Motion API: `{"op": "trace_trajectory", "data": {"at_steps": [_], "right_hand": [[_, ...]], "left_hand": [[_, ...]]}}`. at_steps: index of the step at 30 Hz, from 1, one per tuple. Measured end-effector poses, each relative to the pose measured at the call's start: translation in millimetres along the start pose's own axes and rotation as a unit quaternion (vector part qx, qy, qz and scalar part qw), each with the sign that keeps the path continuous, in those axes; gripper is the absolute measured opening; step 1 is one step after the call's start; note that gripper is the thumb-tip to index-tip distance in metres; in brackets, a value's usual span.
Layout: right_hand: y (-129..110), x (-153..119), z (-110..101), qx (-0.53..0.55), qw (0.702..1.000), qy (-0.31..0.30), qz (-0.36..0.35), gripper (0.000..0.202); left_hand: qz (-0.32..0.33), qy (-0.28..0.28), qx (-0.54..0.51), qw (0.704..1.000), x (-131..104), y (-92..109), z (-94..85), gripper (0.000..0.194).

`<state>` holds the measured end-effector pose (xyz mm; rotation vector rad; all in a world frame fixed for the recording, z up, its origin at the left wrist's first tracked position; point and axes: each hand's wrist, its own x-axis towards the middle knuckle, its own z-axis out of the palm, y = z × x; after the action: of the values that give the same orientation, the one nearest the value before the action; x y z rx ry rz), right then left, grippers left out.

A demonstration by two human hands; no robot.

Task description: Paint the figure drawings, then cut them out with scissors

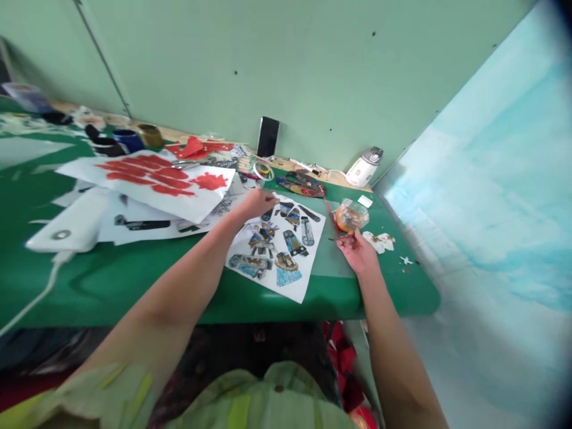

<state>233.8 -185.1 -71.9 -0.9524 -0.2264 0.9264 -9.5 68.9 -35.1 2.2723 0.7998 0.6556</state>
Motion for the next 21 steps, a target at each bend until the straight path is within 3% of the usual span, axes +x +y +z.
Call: {"op": "trace_trajectory", "data": {"at_steps": [11,21], "right_hand": [[-2,-3,3,-0.002,1.0,-0.007,0.002,0.03],[0,1,-2,-0.022,0.999,-0.026,-0.004,0.029]], "left_hand": [[0.042,-0.05,0.002,0.998,-5,12,0.6,0.028],[0.049,-0.07,0.013,0.996,-3,9,1.8,0.024]]}}
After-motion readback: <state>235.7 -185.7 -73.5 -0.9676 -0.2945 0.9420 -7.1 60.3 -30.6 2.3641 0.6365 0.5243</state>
